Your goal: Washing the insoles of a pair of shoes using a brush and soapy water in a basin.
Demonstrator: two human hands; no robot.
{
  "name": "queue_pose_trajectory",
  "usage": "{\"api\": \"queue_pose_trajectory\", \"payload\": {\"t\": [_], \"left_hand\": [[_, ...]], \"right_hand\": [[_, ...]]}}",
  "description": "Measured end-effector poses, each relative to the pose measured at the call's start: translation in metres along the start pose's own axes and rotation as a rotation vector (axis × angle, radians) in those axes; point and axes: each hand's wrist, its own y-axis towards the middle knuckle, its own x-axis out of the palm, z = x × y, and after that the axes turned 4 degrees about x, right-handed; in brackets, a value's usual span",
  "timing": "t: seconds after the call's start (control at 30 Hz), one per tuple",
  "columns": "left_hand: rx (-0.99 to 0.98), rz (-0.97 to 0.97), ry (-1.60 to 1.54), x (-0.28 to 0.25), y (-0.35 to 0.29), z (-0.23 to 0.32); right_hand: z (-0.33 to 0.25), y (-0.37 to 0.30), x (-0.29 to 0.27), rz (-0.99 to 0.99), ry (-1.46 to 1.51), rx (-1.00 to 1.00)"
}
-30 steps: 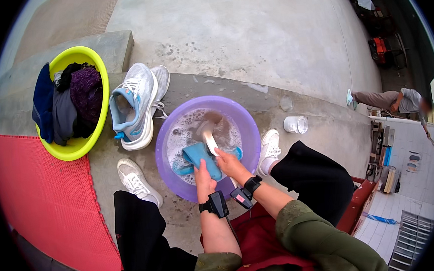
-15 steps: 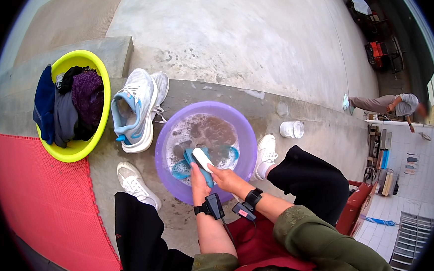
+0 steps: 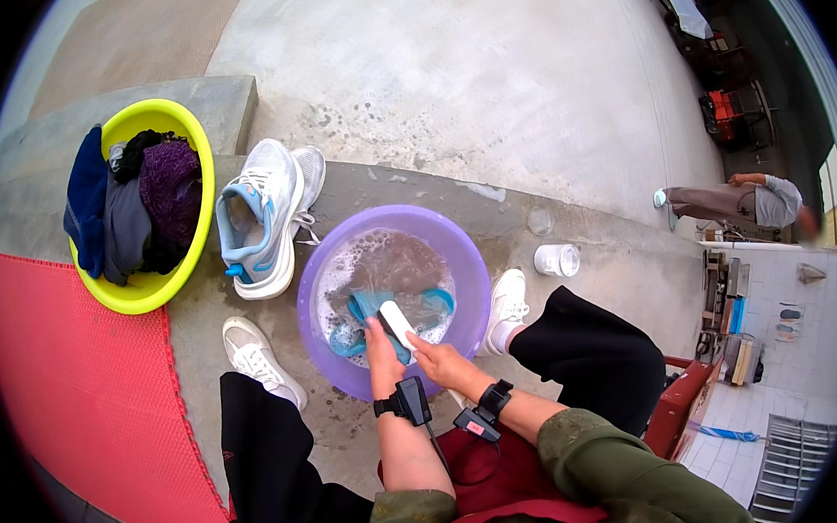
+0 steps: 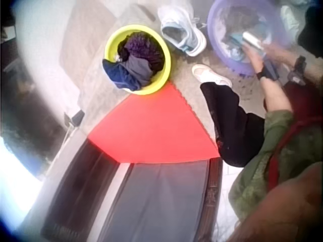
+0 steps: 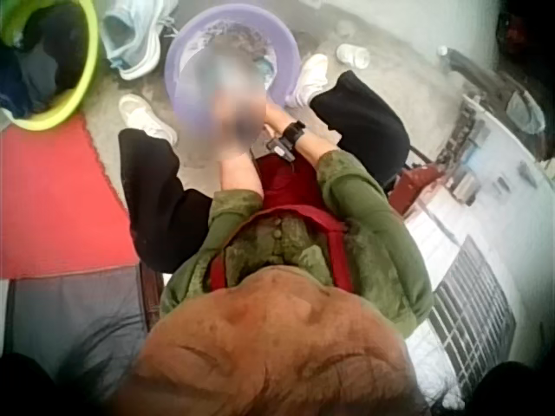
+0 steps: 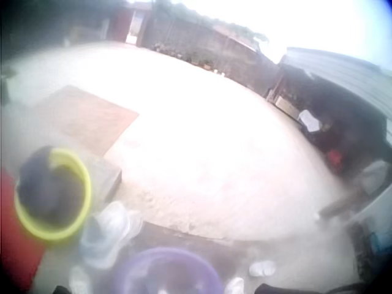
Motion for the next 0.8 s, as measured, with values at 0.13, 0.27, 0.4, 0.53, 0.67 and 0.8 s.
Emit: {"api": "queue_pose_trajectory", "payload": {"t": [0.13, 0.27, 0.4, 0.53, 0.67, 0.8], "left_hand": [[-0.245, -0.09, -0.2, -0.003, -0.005, -0.009], [-0.08, -0.204, -0.235, 0.004, -0.002, -0.023], [-0.144, -0.095, -0.323, 0.005, -0.004, -0.009], [-0.124, -0.056, -0.294, -0.013, 0.0, -0.004], [-0.01, -0.096, -0.139, 0.002, -0.002, -0.004], [-0.272, -0.004, -0.195, -0.019, 0.008, 0.004]], "right_hand": [[0.005, -0.029, 0.003, 0.061, -0.049, -0.127], [0.01, 0.01, -0.01, 0.106, -0.208, 0.007], [0.008, -0.018, 0.0, 0.043, -0.247, -0.098], [0.009, -0.042, 0.014, 0.044, -0.149, -0.189], [0.014, 0.016, -0.003, 0.074, -0.314, 0.063], [0.006, -0.022, 0.02, 0.009, -0.174, -0.215]]}}
